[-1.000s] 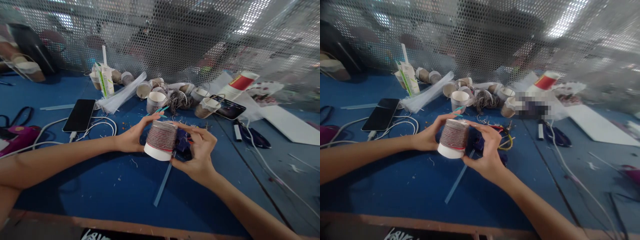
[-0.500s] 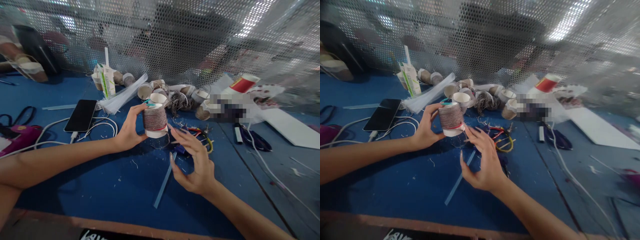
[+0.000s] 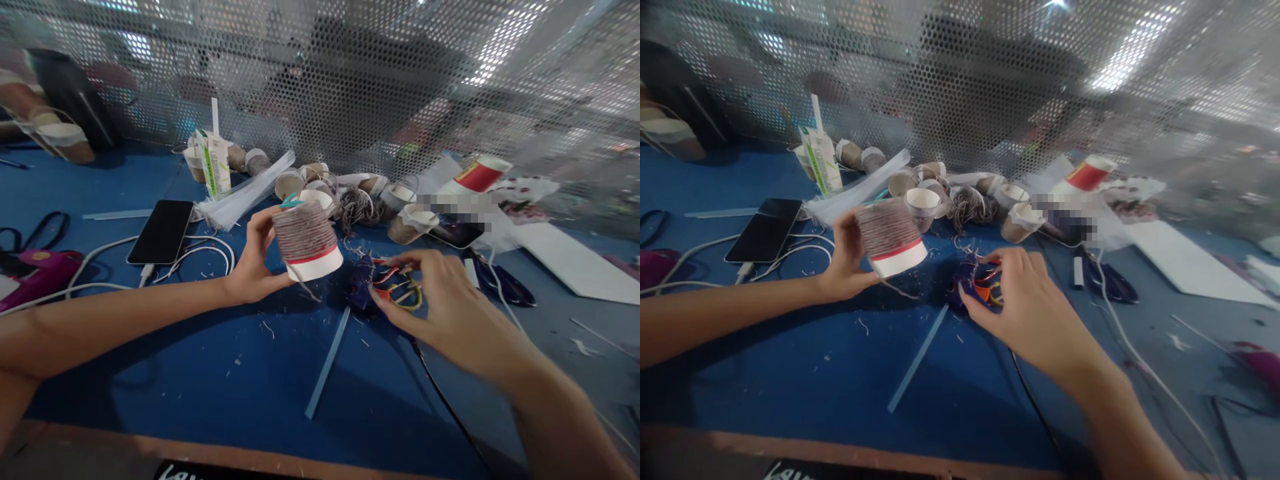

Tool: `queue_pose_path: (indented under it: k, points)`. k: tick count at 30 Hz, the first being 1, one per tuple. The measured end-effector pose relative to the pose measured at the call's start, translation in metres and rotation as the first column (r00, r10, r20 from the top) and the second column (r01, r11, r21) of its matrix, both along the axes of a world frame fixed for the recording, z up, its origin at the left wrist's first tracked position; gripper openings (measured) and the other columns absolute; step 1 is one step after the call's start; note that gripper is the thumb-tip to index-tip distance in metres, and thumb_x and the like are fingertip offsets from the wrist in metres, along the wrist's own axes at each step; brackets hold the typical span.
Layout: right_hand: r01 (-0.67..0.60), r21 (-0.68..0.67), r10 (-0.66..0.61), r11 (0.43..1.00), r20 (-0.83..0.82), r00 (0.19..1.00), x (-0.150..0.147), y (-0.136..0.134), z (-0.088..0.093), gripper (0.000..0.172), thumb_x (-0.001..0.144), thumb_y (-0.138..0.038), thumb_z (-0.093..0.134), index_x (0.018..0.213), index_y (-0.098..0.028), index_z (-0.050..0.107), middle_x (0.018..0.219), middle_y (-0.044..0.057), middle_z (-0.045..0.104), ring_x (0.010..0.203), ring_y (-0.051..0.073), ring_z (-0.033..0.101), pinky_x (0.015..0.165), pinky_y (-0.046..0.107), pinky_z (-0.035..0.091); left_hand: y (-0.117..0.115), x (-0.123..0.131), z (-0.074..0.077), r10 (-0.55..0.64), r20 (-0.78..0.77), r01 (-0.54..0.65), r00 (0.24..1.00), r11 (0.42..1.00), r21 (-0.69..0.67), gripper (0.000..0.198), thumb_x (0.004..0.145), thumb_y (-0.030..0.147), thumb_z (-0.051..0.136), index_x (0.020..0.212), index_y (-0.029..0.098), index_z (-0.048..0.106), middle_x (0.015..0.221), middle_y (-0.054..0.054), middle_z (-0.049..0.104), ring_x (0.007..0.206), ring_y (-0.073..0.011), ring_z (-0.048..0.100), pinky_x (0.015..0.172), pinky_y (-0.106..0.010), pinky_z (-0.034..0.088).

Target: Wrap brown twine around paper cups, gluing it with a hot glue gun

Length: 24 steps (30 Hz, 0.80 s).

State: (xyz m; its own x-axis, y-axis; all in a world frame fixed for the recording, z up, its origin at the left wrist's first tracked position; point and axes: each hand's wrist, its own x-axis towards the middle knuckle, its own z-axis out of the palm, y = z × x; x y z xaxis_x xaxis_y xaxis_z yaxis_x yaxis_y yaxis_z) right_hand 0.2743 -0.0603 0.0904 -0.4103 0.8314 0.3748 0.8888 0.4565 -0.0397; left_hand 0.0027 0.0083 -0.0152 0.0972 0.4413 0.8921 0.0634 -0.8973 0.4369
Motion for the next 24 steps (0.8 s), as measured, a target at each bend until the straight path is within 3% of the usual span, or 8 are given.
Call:
queue_pose_path:
  k: [2, 4, 6, 9, 13, 17, 21, 24]
  points:
    - [-0.022, -0.140, 0.041, 0.990, 0.135, 0.990, 0.014, 0.008, -0.004, 0.035, 0.072, -0.043, 0.068, 0.095, -0.021, 0.053, 0.091, 0.010, 0.062, 0.085, 0.030, 0.063, 0.069, 0.044, 0.055, 0.000, -0.001, 0.000, -0.031, 0.007, 0.030, 1.000, 0.999, 0.025, 0.092, 0.077, 0.056, 0.075, 0.147, 0.031, 0.021, 0.142, -0.010, 0.037, 0.138, -0.0262, 0.045, 0.114, -0.043, 0.047]
    - [-0.077, -0.196, 0.117, 0.977, 0.200, 0.973, 0.023, 0.014, -0.016, 0.030, 0.063, -0.026, 0.066, 0.086, -0.023, 0.048, 0.085, 0.007, 0.058, 0.078, 0.027, 0.061, 0.062, 0.038, 0.054, -0.001, -0.001, 0.002, -0.045, -0.008, 0.045, 0.999, 0.999, 0.017, 0.090, 0.078, 0.058, 0.073, 0.146, 0.032, 0.020, 0.140, -0.009, 0.039, 0.135, -0.0261, 0.047, 0.111, -0.042, 0.049]
    - [-0.109, -0.168, 0.148, 0.980, 0.242, 0.959, 0.023, 0.017, -0.030, 0.030, 0.058, -0.017, 0.060, 0.080, -0.024, 0.041, 0.082, 0.007, 0.055, 0.075, 0.026, 0.058, 0.059, 0.036, 0.050, -0.003, 0.000, 0.005, -0.044, -0.074, 0.045, 0.996, 0.999, 0.001, 0.084, 0.079, 0.056, 0.072, 0.144, 0.030, 0.026, 0.137, -0.011, 0.043, 0.131, -0.0265, 0.051, 0.109, -0.043, 0.051]
    - [-0.072, -0.057, 0.085, 0.996, 0.276, 0.957, 0.011, 0.017, -0.043, 0.026, 0.060, -0.014, 0.055, 0.078, -0.023, 0.039, 0.080, 0.009, 0.053, 0.076, 0.028, 0.056, 0.062, 0.038, 0.047, -0.007, 0.000, 0.009, -0.012, -0.209, 0.013, 0.978, 1.000, 0.006, 0.078, 0.079, 0.046, 0.075, 0.141, 0.025, 0.033, 0.133, -0.013, 0.048, 0.128, -0.0280, 0.053, 0.110, -0.049, 0.049]
    - [0.047, 0.032, -0.055, 0.998, 0.302, 0.952, 0.002, 0.015, -0.044, 0.017, 0.068, -0.015, 0.054, 0.082, -0.020, 0.046, 0.081, 0.011, 0.054, 0.073, 0.027, 0.056, 0.063, 0.039, 0.046, -0.008, -0.002, 0.013, 0.061, -0.244, -0.066, 0.968, 0.998, -0.011, 0.081, 0.075, 0.036, 0.079, 0.141, 0.024, 0.033, 0.133, -0.014, 0.049, 0.127, -0.0300, 0.052, 0.109, -0.052, 0.049]
    - [0.071, 0.172, -0.091, 0.983, 0.110, 0.990, 0.008, 0.014, -0.039, 0.014, 0.078, -0.021, 0.053, 0.091, -0.020, 0.047, 0.085, 0.009, 0.054, 0.064, 0.022, 0.053, 0.052, 0.034, 0.042, -0.007, -0.004, 0.013, 0.135, -0.265, -0.142, 0.955, 0.990, -0.008, 0.082, 0.072, 0.028, 0.078, 0.141, 0.022, 0.035, 0.132, -0.014, 0.049, 0.128, -0.0300, 0.050, 0.106, -0.050, 0.050]
    - [-0.040, 0.414, 0.104, 0.909, -0.133, 0.986, 0.008, 0.005, -0.033, 0.022, 0.079, -0.021, 0.058, 0.100, -0.023, 0.050, 0.087, 0.009, 0.057, 0.076, 0.026, 0.059, 0.062, 0.039, 0.050, -0.009, -0.005, 0.016, 0.181, -0.305, -0.186, 0.935, 0.983, 0.012, 0.080, 0.071, 0.024, 0.076, 0.140, 0.022, 0.035, 0.132, -0.013, 0.049, 0.128, -0.0291, 0.050, 0.106, -0.047, 0.051]
    - [-0.129, 0.449, 0.247, 0.884, -0.215, 0.945, 0.001, -0.010, -0.028, 0.028, 0.079, -0.018, 0.059, 0.106, -0.025, 0.054, 0.089, 0.009, 0.062, 0.078, 0.027, 0.063, 0.069, 0.042, 0.053, -0.012, -0.004, 0.018, 0.215, -0.343, -0.226, 0.914, 0.974, 0.008, 0.082, 0.069, 0.018, 0.074, 0.140, 0.024, 0.033, 0.134, -0.012, 0.050, 0.129, -0.0293, 0.049, 0.108, -0.049, 0.049]
